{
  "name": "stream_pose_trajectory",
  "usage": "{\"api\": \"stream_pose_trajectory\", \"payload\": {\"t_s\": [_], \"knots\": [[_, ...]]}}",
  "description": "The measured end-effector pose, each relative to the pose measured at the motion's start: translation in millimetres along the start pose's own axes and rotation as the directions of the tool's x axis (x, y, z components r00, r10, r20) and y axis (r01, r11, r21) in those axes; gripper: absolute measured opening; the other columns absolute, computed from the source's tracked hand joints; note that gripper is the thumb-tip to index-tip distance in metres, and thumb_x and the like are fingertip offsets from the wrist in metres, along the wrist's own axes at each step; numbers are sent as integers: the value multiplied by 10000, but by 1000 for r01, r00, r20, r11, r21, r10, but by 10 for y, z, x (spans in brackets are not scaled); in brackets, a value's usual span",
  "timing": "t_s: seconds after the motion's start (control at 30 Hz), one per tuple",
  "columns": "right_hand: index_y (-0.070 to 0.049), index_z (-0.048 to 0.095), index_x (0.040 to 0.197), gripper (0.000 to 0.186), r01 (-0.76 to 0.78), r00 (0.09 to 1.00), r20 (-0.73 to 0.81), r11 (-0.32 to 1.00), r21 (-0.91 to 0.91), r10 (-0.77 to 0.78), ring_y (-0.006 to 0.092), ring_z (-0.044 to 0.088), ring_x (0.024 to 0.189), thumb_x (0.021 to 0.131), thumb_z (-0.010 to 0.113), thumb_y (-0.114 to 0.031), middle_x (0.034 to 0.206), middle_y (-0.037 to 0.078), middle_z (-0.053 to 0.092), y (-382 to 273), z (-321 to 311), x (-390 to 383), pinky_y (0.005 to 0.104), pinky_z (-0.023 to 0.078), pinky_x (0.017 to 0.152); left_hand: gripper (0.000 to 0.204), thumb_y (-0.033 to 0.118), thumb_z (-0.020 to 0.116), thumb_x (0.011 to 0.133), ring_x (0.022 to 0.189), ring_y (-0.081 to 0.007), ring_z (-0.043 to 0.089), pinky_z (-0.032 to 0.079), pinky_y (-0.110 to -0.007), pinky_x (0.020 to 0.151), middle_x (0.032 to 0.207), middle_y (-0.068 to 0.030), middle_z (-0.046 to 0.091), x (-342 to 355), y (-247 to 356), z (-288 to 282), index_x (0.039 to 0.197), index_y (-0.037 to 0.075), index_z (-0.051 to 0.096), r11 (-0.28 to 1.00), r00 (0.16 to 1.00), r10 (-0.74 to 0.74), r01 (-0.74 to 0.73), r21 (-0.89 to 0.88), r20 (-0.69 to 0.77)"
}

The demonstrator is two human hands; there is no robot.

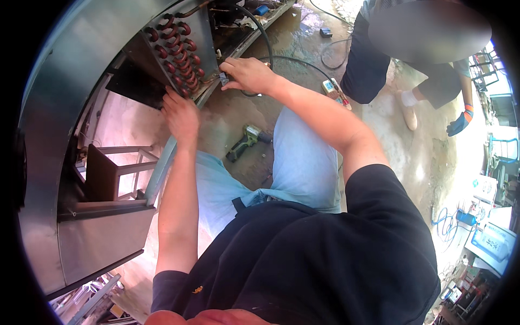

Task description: The person kneels on the floor and uses a soldering iron to heat and secure a copper pipe connected to a metal heat exchanger unit. They repeatedly apply heat to the joint and adjust the pipe's position while a coworker observes nearby.

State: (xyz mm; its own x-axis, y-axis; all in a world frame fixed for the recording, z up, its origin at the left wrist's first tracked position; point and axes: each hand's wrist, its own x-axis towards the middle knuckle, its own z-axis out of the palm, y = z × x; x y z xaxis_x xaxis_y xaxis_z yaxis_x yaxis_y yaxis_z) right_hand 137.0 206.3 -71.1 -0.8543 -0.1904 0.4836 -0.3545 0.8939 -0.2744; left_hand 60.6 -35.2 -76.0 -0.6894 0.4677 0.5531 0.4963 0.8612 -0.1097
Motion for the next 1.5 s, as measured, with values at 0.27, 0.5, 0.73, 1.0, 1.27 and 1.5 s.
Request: {"api": "stream_pose_trajectory", "payload": {"t_s": [0.27, 0.5, 0.73, 1.0, 1.27, 1.5], "knots": [[-29, 619, 826, 395, -695, 716, 418, 630, 346, 560, 230, 695, 555, 982, 674, -387, 674, 115, 688, 244, 9, 417, 408, 557, 686, 595, 173, 606, 872, 972, -308, 618, 491, -414, 873, 1085, -170, 594, 14, 14, -16, 1380, -111, 486, 1000, 1000, -1, 1, -22, 8], [-26, 738, 935, 570, -466, 879, 233, 852, 239, 415, 237, 723, 706, 1033, 502, -535, 723, 104, 712, 235, 124, 245, 408, 554, 742, 603, 180, 603, 872, 982, -313, 617, 488, -408, 880, 1101, -180, 598, -11, -6, 11, 1387, -113, 485, 999, 1000, -6, 6, -35, 6], [10, 726, 860, 606, -545, 828, 291, 811, 215, 479, 252, 695, 727, 1048, 490, -515, 722, 97, 709, 215, 61, 384, 392, 544, 765, 587, 177, 595, 878, 976, -296, 620, 487, -402, 875, 1105, -165, 599, 7, -8, 3, 1380, -110, 494, 1000, 1000, 4, -4, -4, 8], [21, 560, 1206, 468, -47, 288, 762, -786, 616, 580, 245, 638, 874, 1097, 442, -419, 1079, 169, 663, -489, 600, -430, 361, 536, 771, 578, 169, 589, 881, 960, -302, 620, 494, -406, 857, 1086, -168, 598, -29, 37, -20, 1383, -100, 492, 1000, 1000, -4, 4, 19, 16], [-16, 543, 1180, 312, 278, 686, 527, -851, 446, 501, 225, 613, 882, 1123, 421, -297, 1074, 153, 639, -311, 1048, -255, 358, 551, 797, 584, 182, 610, 876, 921, -305, 623, 495, -399, 826, 1065, -164, 590, 24, 8, 16, 1378, -93, 491, 1000, 999, 4, -5, -12, -37], [-3, 581, 1102, 283, 318, 752, 516, -912, 261, 410, 214, 608, 879, 1098, 483, -268, 1014, 128, 634, -300, 1076, -213, 352, 552, 817, 581, 193, 619, 883, 905, -306, 619, 494, -407, 820, 1045, -158, 585, -4, 10, 12, 1370, -98, 495, 1000, 998, 10, -10, 2, -55]]}}
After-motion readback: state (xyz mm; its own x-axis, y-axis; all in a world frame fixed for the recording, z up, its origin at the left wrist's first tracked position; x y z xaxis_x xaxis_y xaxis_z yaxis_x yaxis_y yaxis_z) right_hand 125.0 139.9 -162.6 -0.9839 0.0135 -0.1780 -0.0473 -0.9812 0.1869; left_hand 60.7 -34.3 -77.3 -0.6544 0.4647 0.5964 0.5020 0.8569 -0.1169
